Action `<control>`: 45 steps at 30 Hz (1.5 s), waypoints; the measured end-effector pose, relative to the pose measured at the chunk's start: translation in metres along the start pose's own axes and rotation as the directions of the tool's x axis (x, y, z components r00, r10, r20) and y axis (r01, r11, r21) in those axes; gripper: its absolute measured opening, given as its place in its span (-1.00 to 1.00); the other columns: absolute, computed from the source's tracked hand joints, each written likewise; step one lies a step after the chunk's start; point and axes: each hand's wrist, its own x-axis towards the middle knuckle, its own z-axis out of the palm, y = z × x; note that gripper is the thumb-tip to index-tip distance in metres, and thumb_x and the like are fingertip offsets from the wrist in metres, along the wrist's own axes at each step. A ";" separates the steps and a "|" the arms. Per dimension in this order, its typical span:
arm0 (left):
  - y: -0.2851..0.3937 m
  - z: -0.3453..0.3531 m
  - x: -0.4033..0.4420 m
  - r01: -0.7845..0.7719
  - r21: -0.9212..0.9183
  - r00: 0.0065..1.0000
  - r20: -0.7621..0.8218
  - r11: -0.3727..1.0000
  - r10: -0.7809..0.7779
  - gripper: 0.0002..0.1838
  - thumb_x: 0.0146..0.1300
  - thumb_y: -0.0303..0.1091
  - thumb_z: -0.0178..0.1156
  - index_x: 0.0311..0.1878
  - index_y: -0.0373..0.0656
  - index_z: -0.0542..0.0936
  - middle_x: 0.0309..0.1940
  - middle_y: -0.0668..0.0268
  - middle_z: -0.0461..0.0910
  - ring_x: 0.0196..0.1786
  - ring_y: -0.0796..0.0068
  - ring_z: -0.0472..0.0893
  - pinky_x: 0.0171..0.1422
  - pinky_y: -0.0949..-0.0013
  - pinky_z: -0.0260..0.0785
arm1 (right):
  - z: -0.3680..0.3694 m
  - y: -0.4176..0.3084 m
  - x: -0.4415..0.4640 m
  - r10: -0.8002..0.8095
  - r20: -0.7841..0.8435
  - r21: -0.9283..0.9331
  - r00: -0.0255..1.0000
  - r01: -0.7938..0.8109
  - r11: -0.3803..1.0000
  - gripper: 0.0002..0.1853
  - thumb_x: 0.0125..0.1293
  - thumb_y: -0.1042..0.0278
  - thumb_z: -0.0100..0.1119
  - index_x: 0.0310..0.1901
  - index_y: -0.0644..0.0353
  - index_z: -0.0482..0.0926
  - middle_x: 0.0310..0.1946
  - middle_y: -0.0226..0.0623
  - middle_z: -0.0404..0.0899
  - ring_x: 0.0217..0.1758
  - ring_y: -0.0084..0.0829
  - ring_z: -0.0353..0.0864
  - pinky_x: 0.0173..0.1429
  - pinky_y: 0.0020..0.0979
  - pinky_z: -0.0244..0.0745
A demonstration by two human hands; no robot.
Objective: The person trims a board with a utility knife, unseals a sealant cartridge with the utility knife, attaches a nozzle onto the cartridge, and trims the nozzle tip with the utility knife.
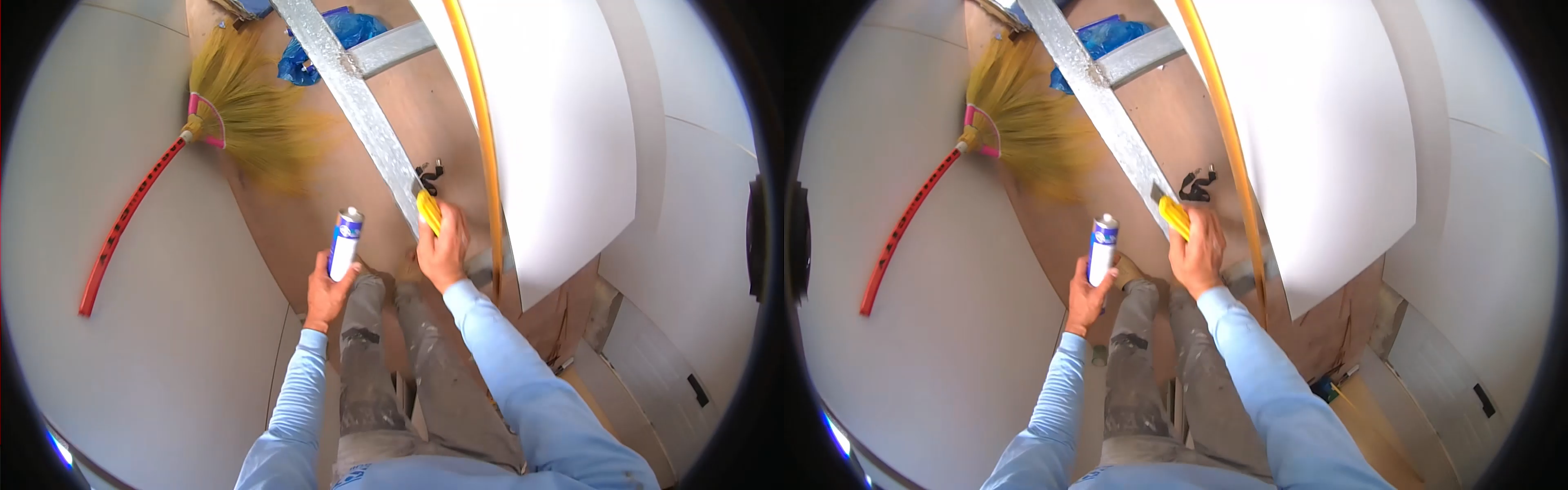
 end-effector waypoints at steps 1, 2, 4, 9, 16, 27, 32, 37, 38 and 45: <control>0.019 -0.003 -0.020 0.017 0.066 0.999 0.041 0.998 -0.019 -0.37 0.24 -0.04 0.54 0.20 -0.21 0.51 -0.17 0.03 0.76 -0.13 0.18 0.77 0.05 0.17 0.58 | -0.002 -0.003 0.000 -0.006 -0.005 -0.015 1.000 0.006 1.000 -0.67 0.39 0.42 0.30 0.12 0.32 0.53 -0.09 0.02 0.64 -0.02 0.12 0.63 0.10 0.04 0.51; 0.037 -0.004 -0.039 0.030 0.129 0.996 0.081 0.991 -0.041 -0.35 0.21 -0.08 0.56 0.22 -0.19 0.49 -0.13 0.00 0.75 -0.07 0.11 0.78 0.09 0.15 0.57 | -0.005 -0.007 0.003 0.016 0.005 0.001 1.000 -0.016 1.000 -0.67 0.41 0.37 0.29 0.13 0.32 0.53 -0.07 0.00 0.65 0.00 0.11 0.62 0.12 0.04 0.52; 0.068 0.002 -0.065 0.018 0.191 0.991 0.127 0.981 -0.043 -0.34 0.20 -0.07 0.54 0.24 -0.13 0.48 -0.09 -0.05 0.78 -0.01 -0.09 0.78 0.11 0.04 0.59 | -0.020 -0.017 0.003 0.092 0.054 0.047 0.994 -0.094 0.994 -0.67 0.50 0.30 0.24 0.16 0.31 0.53 -0.05 0.02 0.66 0.01 0.10 0.64 0.12 0.00 0.53; 0.098 0.041 -0.090 -0.095 0.343 0.976 0.216 0.934 0.020 -0.36 0.27 0.09 0.46 0.26 -0.07 0.50 -0.07 -0.04 0.78 0.00 -0.14 0.76 0.10 -0.03 0.58 | -0.123 -0.052 -0.058 0.385 0.148 0.285 0.911 -0.412 0.865 -0.63 0.65 0.16 0.13 0.21 0.30 0.51 -0.02 0.11 0.67 0.02 0.09 0.69 0.06 -0.05 0.54; 0.102 0.103 -0.076 -0.234 0.488 0.955 0.276 0.841 0.105 -0.40 0.28 0.10 0.42 0.24 -0.04 0.53 -0.16 0.01 0.79 -0.05 -0.11 0.78 0.08 -0.04 0.58 | -0.204 -0.005 -0.147 0.322 0.307 -0.039 0.896 -0.326 0.944 -0.68 0.65 0.12 0.07 0.00 0.29 0.50 -0.21 0.21 0.66 -0.13 0.30 0.64 -0.12 0.16 0.47; 0.124 0.121 -0.053 -0.215 0.708 0.947 0.320 0.673 -0.035 -0.45 0.18 -0.02 0.46 0.11 -0.18 0.60 -0.15 -0.07 0.79 -0.02 -0.14 0.77 0.14 -0.05 0.59 | -0.210 0.011 -0.108 0.356 0.490 -0.224 0.796 -0.279 0.934 -0.68 0.64 0.10 0.08 -0.12 0.24 0.49 -0.44 0.11 0.65 -0.33 0.24 0.66 -0.24 0.18 0.49; 0.134 0.119 -0.047 -0.161 0.723 0.943 0.314 0.672 -0.112 -0.47 0.09 -0.12 0.49 0.10 -0.17 0.68 -0.12 -0.07 0.79 0.01 -0.14 0.76 0.20 -0.04 0.57 | -0.205 0.004 -0.105 0.356 0.539 -0.263 0.763 -0.249 0.932 -0.70 0.64 0.13 0.08 -0.02 0.25 0.48 -0.40 0.11 0.70 -0.30 0.21 0.70 -0.21 0.16 0.56; 0.135 0.118 -0.047 -0.146 0.705 0.937 0.324 0.694 -0.132 -0.50 0.10 -0.10 0.47 0.08 -0.15 0.70 -0.11 -0.07 0.79 0.03 -0.13 0.75 0.21 -0.04 0.57 | -0.200 -0.002 -0.100 0.318 0.524 -0.246 0.790 -0.217 0.945 -0.70 0.64 0.14 0.07 0.00 0.27 0.48 -0.42 0.12 0.69 -0.32 0.22 0.70 -0.21 0.16 0.57; 0.133 0.118 -0.047 -0.150 0.707 0.937 0.325 0.691 -0.130 -0.50 0.10 -0.09 0.47 0.08 -0.14 0.71 -0.11 -0.06 0.79 0.04 -0.13 0.75 0.21 -0.03 0.57 | -0.199 -0.003 -0.099 0.313 0.523 -0.246 0.793 -0.211 0.946 -0.70 0.64 0.14 0.07 0.00 0.27 0.48 -0.42 0.12 0.69 -0.32 0.22 0.70 -0.21 0.16 0.57; 0.134 0.120 -0.048 -0.130 0.716 0.941 0.307 0.686 -0.143 -0.49 0.08 -0.09 0.48 0.08 -0.14 0.71 -0.09 -0.05 0.79 0.06 -0.12 0.76 0.24 -0.03 0.58 | -0.198 -0.007 -0.098 0.325 0.533 -0.262 0.781 -0.212 0.941 -0.71 0.63 0.16 0.07 -0.01 0.27 0.48 -0.44 0.14 0.68 -0.34 0.23 0.70 -0.22 0.17 0.57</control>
